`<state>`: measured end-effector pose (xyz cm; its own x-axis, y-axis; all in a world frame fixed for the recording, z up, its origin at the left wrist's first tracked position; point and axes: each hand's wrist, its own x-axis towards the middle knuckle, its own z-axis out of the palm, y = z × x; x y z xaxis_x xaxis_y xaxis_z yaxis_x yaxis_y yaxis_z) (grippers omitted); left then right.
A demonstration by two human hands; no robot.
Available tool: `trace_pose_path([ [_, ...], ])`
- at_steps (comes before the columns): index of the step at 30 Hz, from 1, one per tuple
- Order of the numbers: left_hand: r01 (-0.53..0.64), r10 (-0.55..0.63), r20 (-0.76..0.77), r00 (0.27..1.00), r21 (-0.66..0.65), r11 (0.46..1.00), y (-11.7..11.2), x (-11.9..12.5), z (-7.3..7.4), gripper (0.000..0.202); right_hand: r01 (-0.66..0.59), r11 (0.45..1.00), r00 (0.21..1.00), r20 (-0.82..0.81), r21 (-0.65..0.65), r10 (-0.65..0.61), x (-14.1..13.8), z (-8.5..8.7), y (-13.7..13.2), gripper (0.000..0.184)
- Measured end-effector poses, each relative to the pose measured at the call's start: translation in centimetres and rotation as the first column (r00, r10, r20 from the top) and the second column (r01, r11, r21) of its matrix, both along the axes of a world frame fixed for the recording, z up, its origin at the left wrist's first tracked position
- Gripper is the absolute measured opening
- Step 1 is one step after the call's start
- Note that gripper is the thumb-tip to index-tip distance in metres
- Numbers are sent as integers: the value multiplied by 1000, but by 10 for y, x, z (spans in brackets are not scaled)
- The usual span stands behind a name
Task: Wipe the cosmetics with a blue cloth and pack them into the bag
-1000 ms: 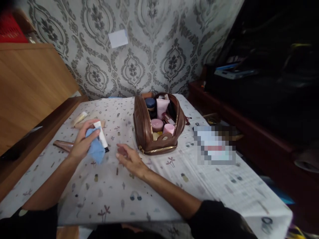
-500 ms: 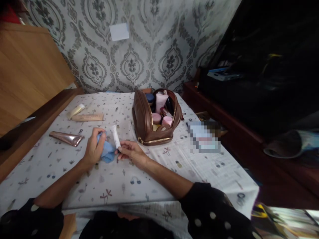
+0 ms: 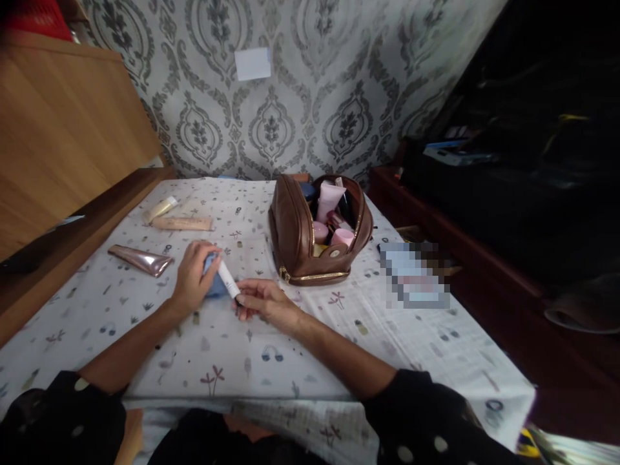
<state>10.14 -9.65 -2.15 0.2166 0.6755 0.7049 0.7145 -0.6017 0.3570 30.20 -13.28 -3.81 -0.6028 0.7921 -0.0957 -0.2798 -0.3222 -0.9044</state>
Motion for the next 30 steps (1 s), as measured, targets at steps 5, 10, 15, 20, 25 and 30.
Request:
trace_pose_path([
  [5, -8, 75, 306, 949, -214, 977, 15, -17, -1, 20, 50, 998, 997, 61, 50, -53, 1, -1, 1, 52],
  [10, -18, 73, 331, 941, -164, 986, 4, -13, 4, 25, 224, 946, 952, 157, 234, -264, 4, -2, 8, 42],
  [15, 311, -269, -233, 935, 169, 935, -17, 14, 1, 20, 228, 938, 945, 172, 261, -277, 4, -4, 12, 40],
  [20, 350, -229, -444, 867, 212, 913, -12, 26, -6, 20, 193, 963, 967, 130, 187, -219, 5, 0, 12, 41],
  [25, 177, -173, -223, 959, -1, 984, 8, 7, -1, 21, 209, 968, 966, 124, 137, -226, 8, 2, 12, 45],
  [30, 129, -85, 143, 986, -341, 931, 19, -11, -1, 27, 227, 952, 951, 166, 208, -262, 10, 4, 10, 43],
])
